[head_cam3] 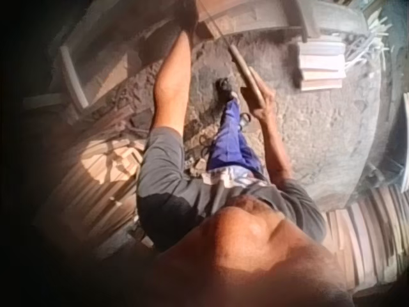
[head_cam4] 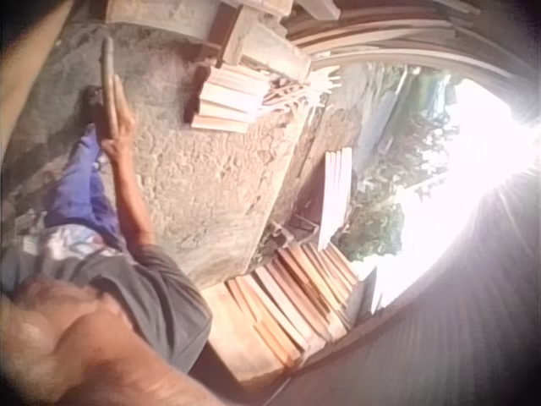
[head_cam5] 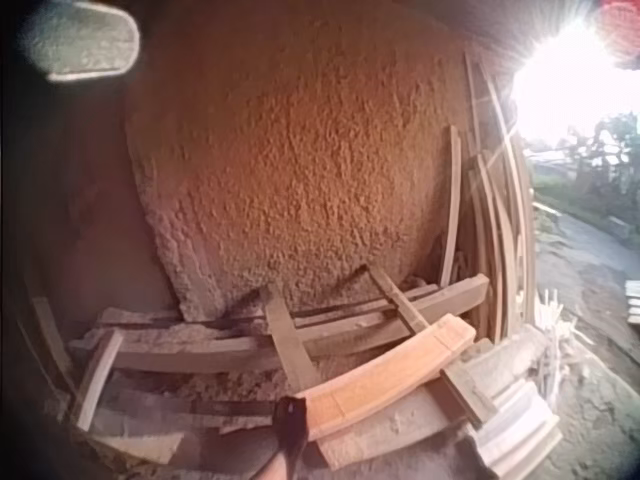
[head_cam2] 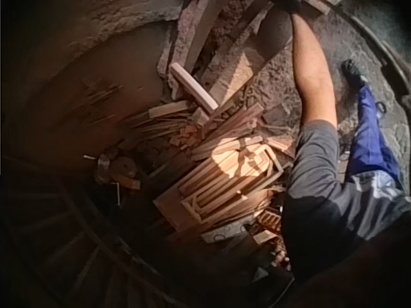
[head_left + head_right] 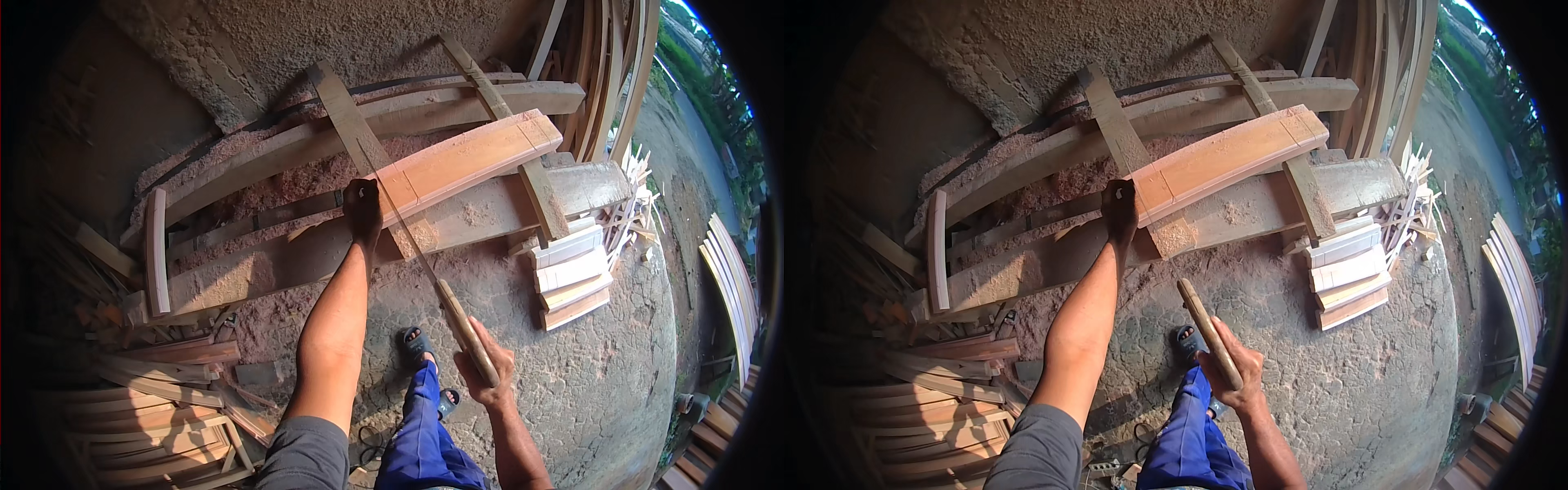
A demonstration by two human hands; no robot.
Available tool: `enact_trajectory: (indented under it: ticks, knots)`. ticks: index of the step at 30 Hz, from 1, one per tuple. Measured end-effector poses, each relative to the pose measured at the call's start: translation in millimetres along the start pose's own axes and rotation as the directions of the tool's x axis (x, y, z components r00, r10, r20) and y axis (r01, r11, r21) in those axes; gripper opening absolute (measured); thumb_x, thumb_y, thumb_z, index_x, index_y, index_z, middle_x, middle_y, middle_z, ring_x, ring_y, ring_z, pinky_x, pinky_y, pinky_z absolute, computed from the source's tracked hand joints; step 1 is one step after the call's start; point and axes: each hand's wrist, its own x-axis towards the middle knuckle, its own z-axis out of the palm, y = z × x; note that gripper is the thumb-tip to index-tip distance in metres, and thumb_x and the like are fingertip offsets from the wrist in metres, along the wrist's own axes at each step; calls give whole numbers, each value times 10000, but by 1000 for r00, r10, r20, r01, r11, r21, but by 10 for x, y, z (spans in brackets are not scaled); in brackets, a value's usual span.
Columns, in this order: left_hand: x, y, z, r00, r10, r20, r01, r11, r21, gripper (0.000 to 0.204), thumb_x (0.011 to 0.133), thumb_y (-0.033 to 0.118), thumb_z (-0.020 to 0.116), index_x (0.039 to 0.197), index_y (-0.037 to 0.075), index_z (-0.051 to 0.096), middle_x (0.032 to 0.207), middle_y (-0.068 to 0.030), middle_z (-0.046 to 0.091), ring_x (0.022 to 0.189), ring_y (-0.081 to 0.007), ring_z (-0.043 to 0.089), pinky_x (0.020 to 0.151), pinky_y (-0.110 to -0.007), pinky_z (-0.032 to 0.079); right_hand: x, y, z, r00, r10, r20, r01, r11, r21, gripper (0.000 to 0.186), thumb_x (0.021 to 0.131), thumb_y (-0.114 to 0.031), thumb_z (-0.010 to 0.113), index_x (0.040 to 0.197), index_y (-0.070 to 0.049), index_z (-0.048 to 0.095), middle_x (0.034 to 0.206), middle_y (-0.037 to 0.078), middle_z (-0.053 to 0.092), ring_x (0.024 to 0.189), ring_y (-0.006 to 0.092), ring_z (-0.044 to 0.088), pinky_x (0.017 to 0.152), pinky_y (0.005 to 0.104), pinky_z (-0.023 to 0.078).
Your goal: The person uses a hand saw to cut a wooden plank resting on a wooden frame. After each cut, the person removes the cut piece and places it on a nearby pile of wood scraps. The process is repeated several times.
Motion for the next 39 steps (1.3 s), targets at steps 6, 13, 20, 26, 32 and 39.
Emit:
enact_trajectory:
  ticks: [6, 13, 20, 26, 32, 39]
  knots:
    - [20, -68, -55, 998, 22, -57, -20, 1000, 19, 174, 944, 208, 648, 964, 36, 634, 920, -117, 643, 914, -238, 618, 832, -374, 479, 121, -16, 100, 999, -27, 24, 26, 999, 18, 619, 789, -116, 766, 1366, 12, 581, 1037, 203, 731, 871, 241, 751, 783, 314, 560]
    - [-2, -57, -79, 995, -84, 46, 87, 993, -75, 191, 954, 221, 634, 973, 32, 636, 926, -108, 646, 926, -233, 616, 846, -366, 475, -308, -29, -150, 998, -59, -2, 58, 996, -73, 597, 803, -142, 759, 1357, 6, 591, 1134, 215, 722, 951, 273, 756, 806, 333, 576]
    - [20, -119, -99, 1000, -11, -14, 11, 1000, 6, 206, 964, 240, 622, 981, 35, 639, 940, -117, 646, 933, -235, 614, 851, -367, 474, 233, -61, 224, 1000, -26, 3, 26, 1000, 18, 584, 820, -87, 736, 1373, 3, 573, 1141, 217, 718, 935, 278, 752, 800, 332, 573]
    - [31, -189, -113, 995, -104, 6, 104, 993, -55, 264, 971, 284, 609, 977, 22, 638, 953, -144, 632, 931, -265, 609, 848, -384, 467, -880, -8, -265, 999, -35, 9, 36, 992, -118, 554, 854, -166, 716, 1330, 78, 575, 1104, 253, 722, 969, 306, 750, 816, 362, 592]
    - [15, -63, -32, 999, 32, 3, -32, 999, 24, 239, 959, 262, 636, 989, 26, 653, 988, -133, 647, 982, -260, 611, 886, -386, 466, 844, -154, 449, 998, 66, 21, -68, 989, 131, 587, 839, -148, 733, 1383, -8, 562, 1110, 214, 716, 964, 223, 738, 830, 304, 545]
    - [25, -210, -152, 1000, -18, -2, 18, 998, -56, 319, 978, 340, 595, 999, 25, 644, 993, -138, 650, 949, -270, 627, 835, -371, 476, -1024, 90, -315, 996, -73, 42, 80, 973, -216, 575, 808, -96, 706, 1330, 99, 565, 1095, 255, 719, 895, 325, 756, 759, 372, 599]
